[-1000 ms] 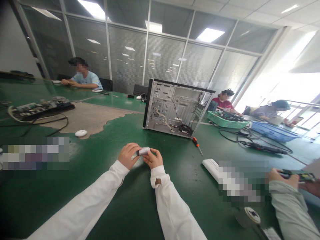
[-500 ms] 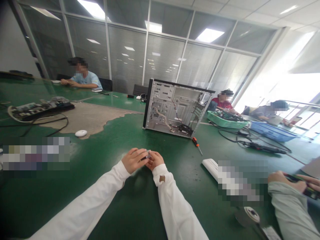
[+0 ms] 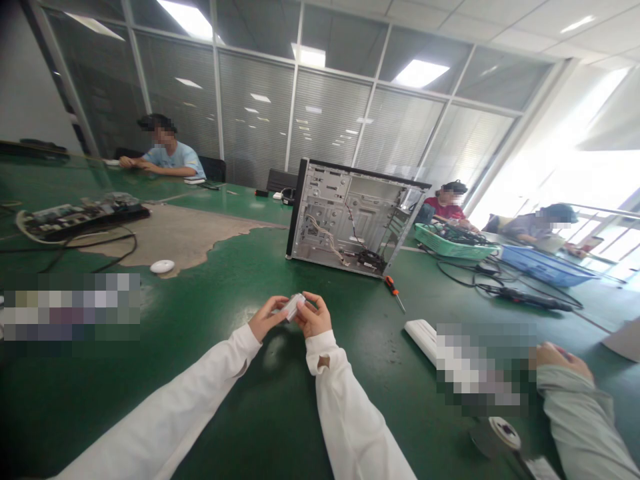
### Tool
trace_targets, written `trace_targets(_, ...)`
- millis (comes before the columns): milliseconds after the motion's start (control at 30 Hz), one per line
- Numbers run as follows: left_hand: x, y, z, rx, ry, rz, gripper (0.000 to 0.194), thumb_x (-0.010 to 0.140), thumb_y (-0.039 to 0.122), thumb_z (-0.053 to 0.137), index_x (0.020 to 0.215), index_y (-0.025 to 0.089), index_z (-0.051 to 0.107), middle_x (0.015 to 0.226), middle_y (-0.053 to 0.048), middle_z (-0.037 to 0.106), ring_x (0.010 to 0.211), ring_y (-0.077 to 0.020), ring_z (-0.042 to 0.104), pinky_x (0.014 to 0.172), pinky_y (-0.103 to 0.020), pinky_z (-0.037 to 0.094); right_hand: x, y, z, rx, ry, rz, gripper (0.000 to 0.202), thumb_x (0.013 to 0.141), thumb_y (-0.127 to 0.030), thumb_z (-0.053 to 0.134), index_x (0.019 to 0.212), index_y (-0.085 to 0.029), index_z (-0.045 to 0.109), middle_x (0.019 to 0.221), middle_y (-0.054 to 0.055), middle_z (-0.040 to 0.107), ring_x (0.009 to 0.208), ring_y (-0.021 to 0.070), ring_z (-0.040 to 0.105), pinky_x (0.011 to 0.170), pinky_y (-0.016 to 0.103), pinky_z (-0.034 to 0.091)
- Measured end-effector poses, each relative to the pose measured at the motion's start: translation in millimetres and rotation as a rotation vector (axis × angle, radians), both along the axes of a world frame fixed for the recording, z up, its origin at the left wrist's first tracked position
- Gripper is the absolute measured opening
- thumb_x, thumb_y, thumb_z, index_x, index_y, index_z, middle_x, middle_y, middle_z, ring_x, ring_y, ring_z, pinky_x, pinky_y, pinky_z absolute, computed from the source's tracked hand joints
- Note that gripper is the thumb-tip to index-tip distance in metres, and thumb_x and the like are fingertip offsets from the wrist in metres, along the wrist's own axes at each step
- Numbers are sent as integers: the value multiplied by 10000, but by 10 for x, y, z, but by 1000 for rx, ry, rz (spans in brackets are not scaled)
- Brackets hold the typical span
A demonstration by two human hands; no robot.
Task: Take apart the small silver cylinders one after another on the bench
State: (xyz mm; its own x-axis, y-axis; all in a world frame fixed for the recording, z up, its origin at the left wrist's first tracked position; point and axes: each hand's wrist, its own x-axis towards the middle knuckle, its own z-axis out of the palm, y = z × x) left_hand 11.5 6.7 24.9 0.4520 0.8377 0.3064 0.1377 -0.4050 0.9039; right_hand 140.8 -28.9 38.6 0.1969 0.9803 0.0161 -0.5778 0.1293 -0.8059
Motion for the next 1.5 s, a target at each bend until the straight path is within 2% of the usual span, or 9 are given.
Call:
trace_targets(100, 10, 32, 6, -150, -101, -59, 292, 715, 332, 488, 936, 140, 481, 886, -70, 598, 795, -163, 565, 712, -325, 443, -29, -24, 66, 87, -20, -25, 417, 458, -246, 711, 816, -232, 496, 803, 25, 645, 688, 193, 608, 569, 318, 483)
trace_targets(200, -3, 15, 48, -147, -119, -75, 358, 660, 294, 577, 968, 136, 489, 888, -73, 613, 790, -167, 577, 714, -329, 450, -48, -44, 114, 123, -43, -47, 438, 421, -239, 720, 804, -234, 508, 826, 33, 644, 739, 213, 603, 616, 350, 481)
trace_targets(333, -34, -21, 88, -16, -24, -30, 413, 620, 278, 618, 991, 138, 503, 898, -78, 619, 817, -181, 575, 747, -358, 441, -54, -39, 121, 179, -76, -54, 416, 413, -232, 720, 787, -219, 538, 826, 47, 647, 785, 221, 593, 694, 378, 463)
trace_targets(500, -71, -6, 71, 258, 164, 144, 339, 549, 282, 661, 854, 156, 585, 880, -63, 587, 879, -192, 536, 785, -348, 436, -64, -11, 72, 270, -225, -73, 352, 447, -222, 702, 767, -195, 560, 872, 65, 639, 836, 198, 579, 800, 367, 423)
trace_targets(667, -103, 99, -55, 343, 369, 268, 361, 529, 299, 667, 865, 192, 593, 911, -49, 564, 932, -204, 507, 821, -350, 411, -96, 9, -45, 244, -442, -77, 470, 482, -181, 658, 930, -205, 519, 933, 55, 615, 888, 179, 561, 833, 347, 411)
trace_targets(867, -141, 174, -110, 353, 612, 208, 371, 550, 392, 623, 872, 212, 582, 953, -51, 593, 984, -259, 466, 794, -394, 386, -131, 36, -195, 152, -678, -90, 482, 508, -116, 600, 969, -226, 515, 933, 18, 601, 883, 163, 559, 822, 334, 428)
trace_targets(1133, -141, 102, -55, 383, 670, 209, 344, 557, 322, 586, 886, 226, 562, 990, -44, 578, 979, -262, 454, 786, -402, 372, -132, -53, -168, 105, -769, -90, 452, 509, -147, 606, 941, -267, 543, 860, -25, 604, 786, 148, 565, 774, 316, 450)
trace_targets(1333, -140, 81, -41, 371, 676, 210, 319, 588, 323, 561, 892, 225, 550, 998, -40, 571, 980, -258, 452, 789, -410, 366, -176, -23, -186, 60, -846, -160, 440, 508, -178, 619, 932, -269, 548, 846, -23, 600, 750, 153, 555, 772, 328, 440)
trace_targets(1500, -148, 82, -33, 371, 679, 197, 335, 604, 382, 559, 899, 223, 550, 992, -48, 570, 963, -257, 463, 779, -409, 371, -197, -33, -170, 96, -818, -149, 378, 553, -229, 606, 925, -283, 564, 842, -33, 606, 740, 142, 550, 764, 302, 432)
